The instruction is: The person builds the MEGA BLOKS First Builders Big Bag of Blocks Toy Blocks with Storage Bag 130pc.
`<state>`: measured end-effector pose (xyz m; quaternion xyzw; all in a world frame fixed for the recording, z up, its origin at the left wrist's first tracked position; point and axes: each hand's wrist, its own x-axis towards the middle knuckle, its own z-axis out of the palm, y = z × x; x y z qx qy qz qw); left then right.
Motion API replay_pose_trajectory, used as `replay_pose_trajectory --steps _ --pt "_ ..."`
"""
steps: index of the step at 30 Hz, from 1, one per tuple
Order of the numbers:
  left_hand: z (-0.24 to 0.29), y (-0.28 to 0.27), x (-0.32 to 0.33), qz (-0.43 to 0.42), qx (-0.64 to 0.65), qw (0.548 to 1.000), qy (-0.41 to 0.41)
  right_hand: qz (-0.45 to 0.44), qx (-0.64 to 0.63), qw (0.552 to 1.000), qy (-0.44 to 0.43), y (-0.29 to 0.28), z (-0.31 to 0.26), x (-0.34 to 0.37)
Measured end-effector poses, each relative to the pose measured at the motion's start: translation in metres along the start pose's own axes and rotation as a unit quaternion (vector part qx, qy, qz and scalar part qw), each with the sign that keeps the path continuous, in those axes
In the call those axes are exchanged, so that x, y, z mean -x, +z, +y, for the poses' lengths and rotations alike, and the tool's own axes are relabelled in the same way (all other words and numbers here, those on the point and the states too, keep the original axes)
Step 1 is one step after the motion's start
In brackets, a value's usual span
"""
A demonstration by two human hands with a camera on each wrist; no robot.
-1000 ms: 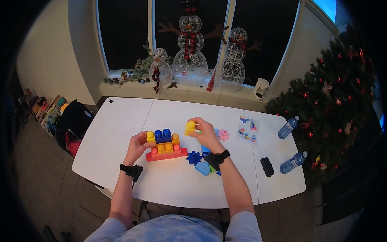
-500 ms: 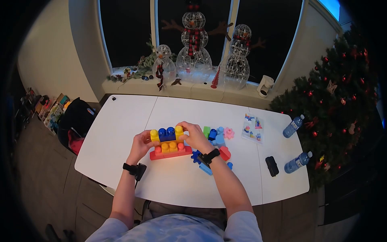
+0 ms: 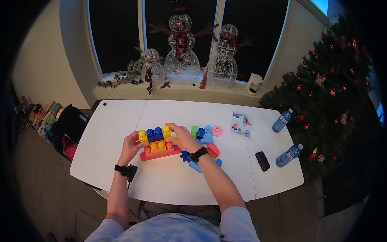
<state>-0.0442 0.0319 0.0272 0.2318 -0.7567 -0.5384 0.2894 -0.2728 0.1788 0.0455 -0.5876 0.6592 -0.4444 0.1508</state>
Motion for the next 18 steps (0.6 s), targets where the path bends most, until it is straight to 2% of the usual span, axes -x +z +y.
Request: replay_pose_trajectory --steps 1,2,6,8,9,11,12,13,14,15,16,18 --pt "0.0 -0.001 0.002 0.011 0.001 1.0 0.008 0.026 0.008 1.0 -0.015 -0.002 -0.001 0.003" --pt "-0.001 -0.004 0.003 0.004 -0.003 1.0 -0.023 0.064 0.038 0.997 -0.013 -0.011 0.0 0.008" --pt "-0.004 -0.013 0.02 -0.012 -0.054 0.995 -0.078 0.059 0.074 0.994 0.058 -0.05 -0.016 0.05" --pt "-0.018 -0.015 0.022 -0.065 -0.082 0.991 -0.085 -0.056 0.241 0.964 0.1 -0.05 -0.027 0.085" --pt "-0.021 -0.015 0.024 -0.065 -0.081 0.991 -0.086 -0.057 0.241 0.964 0.1 -0.044 -0.023 0.099" --pt "-0.025 -0.013 0.026 -0.091 -0.045 0.988 -0.118 -0.058 0.358 0.929 0.069 -0.03 -0.012 0.124" --pt "-0.025 -0.011 0.027 -0.093 -0.044 0.987 -0.119 -0.078 0.378 0.918 0.091 -0.026 -0.007 0.129" --pt "-0.023 -0.01 0.027 -0.101 -0.05 0.988 -0.107 -0.078 0.378 0.918 0.094 -0.023 0.004 0.13" --pt "-0.022 -0.008 0.027 -0.109 -0.055 0.988 -0.093 -0.051 0.384 0.92 0.061 -0.021 0.016 0.128" --pt "-0.023 -0.007 0.026 -0.112 -0.054 0.988 -0.093 -0.024 0.388 0.921 0.029 -0.02 0.027 0.131" --pt "-0.025 -0.007 0.026 -0.117 -0.057 0.985 -0.111 -0.023 0.389 0.92 0.033 -0.022 0.026 0.13" --pt "-0.032 -0.009 0.024 -0.126 -0.06 0.982 -0.128 0.048 0.281 0.958 0.034 -0.035 0.021 0.116"
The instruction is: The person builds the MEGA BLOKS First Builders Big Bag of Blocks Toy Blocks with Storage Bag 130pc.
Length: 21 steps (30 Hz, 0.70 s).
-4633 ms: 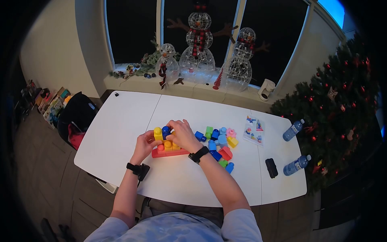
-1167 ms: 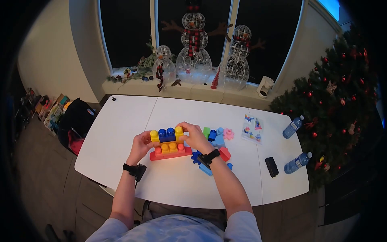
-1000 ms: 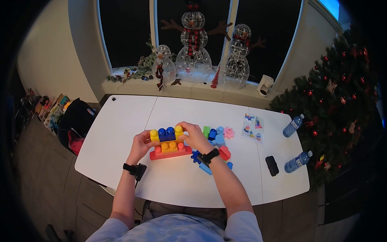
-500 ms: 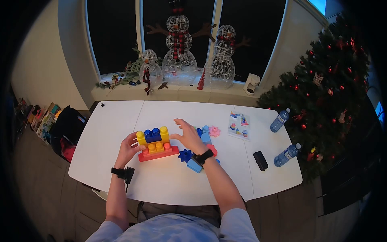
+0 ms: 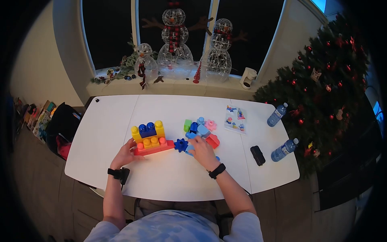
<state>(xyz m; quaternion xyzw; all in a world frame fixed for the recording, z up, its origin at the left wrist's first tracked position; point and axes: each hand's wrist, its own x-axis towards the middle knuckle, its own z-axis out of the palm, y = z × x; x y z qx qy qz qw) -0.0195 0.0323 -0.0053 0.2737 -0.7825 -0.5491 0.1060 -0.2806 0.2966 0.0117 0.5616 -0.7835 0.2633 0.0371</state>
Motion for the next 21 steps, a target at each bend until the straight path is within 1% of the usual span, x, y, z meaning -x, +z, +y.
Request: replay_pose_trajectory --steps 1,3,4,5,6,7,9,11,13,14,15,17,18,20,21 --pt "-0.005 -0.001 -0.001 0.004 0.011 1.0 0.005 0.0 0.001 1.0 0.002 -0.009 0.005 -0.007" --pt "-0.01 0.0 0.0 0.008 0.025 1.0 0.008 0.121 -0.006 0.99 0.067 -0.032 0.023 -0.015" --pt "-0.008 -0.001 0.003 0.01 0.037 0.999 0.004 0.119 -0.006 0.99 0.069 -0.048 0.025 -0.015" --pt "-0.006 -0.002 0.005 0.011 0.048 0.999 0.001 0.022 0.023 0.989 0.144 -0.069 0.024 -0.013" --pt "-0.002 -0.003 0.007 0.009 0.048 0.999 0.0 -0.075 0.053 0.972 0.217 -0.082 0.023 -0.009" --pt "0.002 -0.003 0.009 0.01 0.046 0.999 -0.009 -0.076 0.054 0.971 0.219 -0.087 0.024 -0.004" --pt "0.001 -0.003 0.007 0.009 0.045 0.999 -0.017 -0.207 0.059 0.945 0.245 -0.088 0.023 0.014" --pt "-0.005 -0.003 0.005 0.001 0.062 0.998 -0.009 -0.199 0.068 0.95 0.23 -0.07 0.032 0.031" --pt "-0.001 -0.004 0.006 -0.001 0.055 0.998 -0.013 -0.191 -0.022 0.952 0.238 -0.058 0.041 0.041" --pt "0.001 -0.004 0.007 -0.001 0.045 0.999 -0.017 -0.156 -0.044 0.961 0.223 -0.056 0.047 0.045" --pt "0.001 -0.003 0.008 -0.003 0.046 0.999 -0.018 -0.157 -0.044 0.961 0.225 -0.053 0.054 0.045" --pt "0.002 -0.003 0.008 0.003 0.048 0.998 -0.029 -0.098 -0.022 0.955 0.279 -0.056 0.06 0.037" --pt "0.002 -0.003 0.007 0.002 0.047 0.998 -0.028 -0.096 -0.022 0.955 0.28 -0.057 0.063 0.031" --pt "0.001 -0.002 0.007 -0.001 0.068 0.998 -0.018 0.001 0.021 0.964 0.264 -0.057 0.068 0.019" --pt "-0.002 -0.001 0.006 0.001 0.067 0.998 -0.018 0.001 0.02 0.965 0.263 -0.054 0.072 0.014"
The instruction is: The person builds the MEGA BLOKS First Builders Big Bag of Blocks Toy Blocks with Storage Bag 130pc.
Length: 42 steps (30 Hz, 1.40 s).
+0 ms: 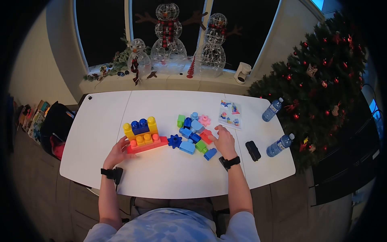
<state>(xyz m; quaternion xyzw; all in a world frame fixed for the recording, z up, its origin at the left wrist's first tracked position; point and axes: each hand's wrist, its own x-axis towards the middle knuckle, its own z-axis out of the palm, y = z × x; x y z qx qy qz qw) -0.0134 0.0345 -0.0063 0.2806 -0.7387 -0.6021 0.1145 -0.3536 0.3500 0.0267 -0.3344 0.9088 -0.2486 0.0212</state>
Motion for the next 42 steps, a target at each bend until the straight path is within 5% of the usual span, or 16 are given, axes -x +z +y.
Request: replay_pose_trajectory --steps 3,6,8,20,22,25,26,28,35,39,42 --pt "-0.01 -0.002 -0.002 0.001 0.051 0.999 0.014 0.015 -0.006 0.996 -0.083 0.025 0.013 -0.023" --pt "-0.002 -0.001 0.002 0.006 0.038 0.999 0.014 -0.08 -0.075 0.988 -0.111 0.034 0.028 -0.044" --pt "0.001 -0.001 0.005 -0.005 0.007 1.0 0.02 -0.134 -0.19 0.972 0.016 0.021 0.025 -0.045" --pt "0.005 0.001 0.004 0.008 -0.033 0.999 0.005 -0.101 -0.233 0.957 0.142 0.013 0.077 -0.044" --pt "0.004 0.001 0.003 0.01 -0.037 0.999 0.009 0.108 0.053 0.992 0.024 0.017 0.08 -0.04" --pt "0.0 0.0 0.002 0.005 -0.027 1.0 0.014 0.125 -0.056 0.989 -0.048 -0.001 0.029 -0.022" --pt "0.001 0.001 0.003 0.008 -0.02 1.0 0.016 0.124 -0.057 0.989 -0.048 -0.004 0.008 -0.011" --pt "-0.001 0.001 0.003 0.012 -0.014 1.0 0.017 -0.057 -0.046 0.993 -0.09 -0.002 -0.024 0.01" --pt "0.005 0.002 0.003 0.024 -0.013 0.999 0.035 -0.092 0.06 0.987 -0.116 0.024 -0.036 0.009" --pt "0.015 0.004 0.004 0.079 0.003 0.993 0.085 -0.015 -0.023 0.983 -0.179 -0.011 -0.053 -0.005" --pt "0.028 0.006 -0.003 0.146 0.013 0.976 0.161 0.002 -0.123 0.965 -0.231 -0.04 -0.128 -0.004"
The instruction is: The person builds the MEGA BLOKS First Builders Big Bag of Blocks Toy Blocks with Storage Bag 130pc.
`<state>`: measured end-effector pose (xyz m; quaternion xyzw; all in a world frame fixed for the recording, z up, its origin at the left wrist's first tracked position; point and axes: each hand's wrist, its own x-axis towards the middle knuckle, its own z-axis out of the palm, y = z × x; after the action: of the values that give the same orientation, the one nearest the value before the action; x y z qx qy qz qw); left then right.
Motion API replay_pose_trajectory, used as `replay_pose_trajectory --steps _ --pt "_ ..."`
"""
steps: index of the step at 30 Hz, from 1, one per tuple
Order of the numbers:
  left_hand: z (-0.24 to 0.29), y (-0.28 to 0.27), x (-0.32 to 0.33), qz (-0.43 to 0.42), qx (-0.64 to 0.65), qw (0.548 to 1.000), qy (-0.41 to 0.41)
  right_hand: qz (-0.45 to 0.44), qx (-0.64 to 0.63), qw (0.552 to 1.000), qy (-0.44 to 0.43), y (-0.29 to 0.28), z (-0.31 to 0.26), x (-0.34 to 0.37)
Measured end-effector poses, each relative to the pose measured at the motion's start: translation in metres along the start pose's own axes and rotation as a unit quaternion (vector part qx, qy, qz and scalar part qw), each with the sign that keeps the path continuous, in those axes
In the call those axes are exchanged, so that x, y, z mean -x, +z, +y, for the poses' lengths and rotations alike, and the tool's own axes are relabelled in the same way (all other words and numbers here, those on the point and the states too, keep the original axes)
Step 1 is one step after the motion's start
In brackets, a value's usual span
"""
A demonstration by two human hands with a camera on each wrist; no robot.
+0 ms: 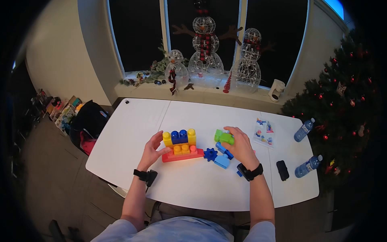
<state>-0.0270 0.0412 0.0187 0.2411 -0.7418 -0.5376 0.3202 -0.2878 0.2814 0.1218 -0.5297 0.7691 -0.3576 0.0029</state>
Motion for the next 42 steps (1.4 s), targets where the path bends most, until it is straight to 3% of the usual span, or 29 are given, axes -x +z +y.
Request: replay_pose_trajectory --steps 2,4,8,12,14,15,17,20,30,32,34,36,37,39,42 --pt "0.009 0.001 -0.006 0.012 0.0 1.0 0.018 -0.003 -0.061 0.998 0.01 0.008 -0.036 -0.027" --pt "0.012 0.002 -0.013 0.018 0.01 0.999 0.036 -0.046 -0.159 0.985 -0.051 0.026 -0.066 -0.048" --pt "0.01 0.004 -0.017 0.01 0.035 0.998 0.049 -0.017 -0.117 0.961 -0.249 0.097 -0.085 -0.079" --pt "0.006 0.007 -0.017 0.024 0.032 0.999 0.024 -0.088 -0.052 0.971 -0.215 0.121 -0.096 -0.086" --pt "0.002 0.008 -0.018 0.027 0.031 0.999 0.033 -0.136 -0.053 0.977 -0.154 0.124 -0.096 -0.087" --pt "0.0 0.008 -0.017 0.029 0.027 0.998 0.039 -0.138 -0.052 0.977 -0.154 0.126 -0.095 -0.088" --pt "0.002 0.008 -0.017 0.027 0.023 0.998 0.042 -0.091 -0.036 0.967 -0.234 0.131 -0.091 -0.09" --pt "0.008 0.008 -0.016 0.021 0.005 0.999 0.038 -0.112 -0.036 0.959 -0.259 0.139 -0.089 -0.093" --pt "0.005 0.007 -0.017 0.014 -0.014 0.998 0.052 -0.161 -0.012 0.96 -0.23 0.117 -0.086 -0.09" --pt "0.004 0.008 -0.018 0.021 0.0 0.998 0.063 0.023 -0.096 0.956 -0.275 0.101 -0.062 -0.092" --pt "0.009 0.008 -0.018 0.033 0.016 0.997 0.063 0.04 -0.164 0.977 -0.132 0.069 -0.033 -0.088" --pt "0.009 0.006 -0.021 0.028 0.033 0.997 0.058 0.035 -0.101 0.994 -0.039 0.038 -0.003 -0.071" --pt "0.01 0.006 -0.02 0.023 0.037 0.997 0.056 0.036 -0.097 0.994 -0.034 0.031 0.008 -0.06" --pt "0.012 0.008 -0.021 0.03 0.01 0.998 0.05 -0.051 0.033 0.997 0.055 0.029 0.027 -0.031" --pt "0.006 0.012 -0.021 0.046 0.029 0.998 0.044 -0.081 0.118 0.985 0.098 0.04 0.052 0.003"
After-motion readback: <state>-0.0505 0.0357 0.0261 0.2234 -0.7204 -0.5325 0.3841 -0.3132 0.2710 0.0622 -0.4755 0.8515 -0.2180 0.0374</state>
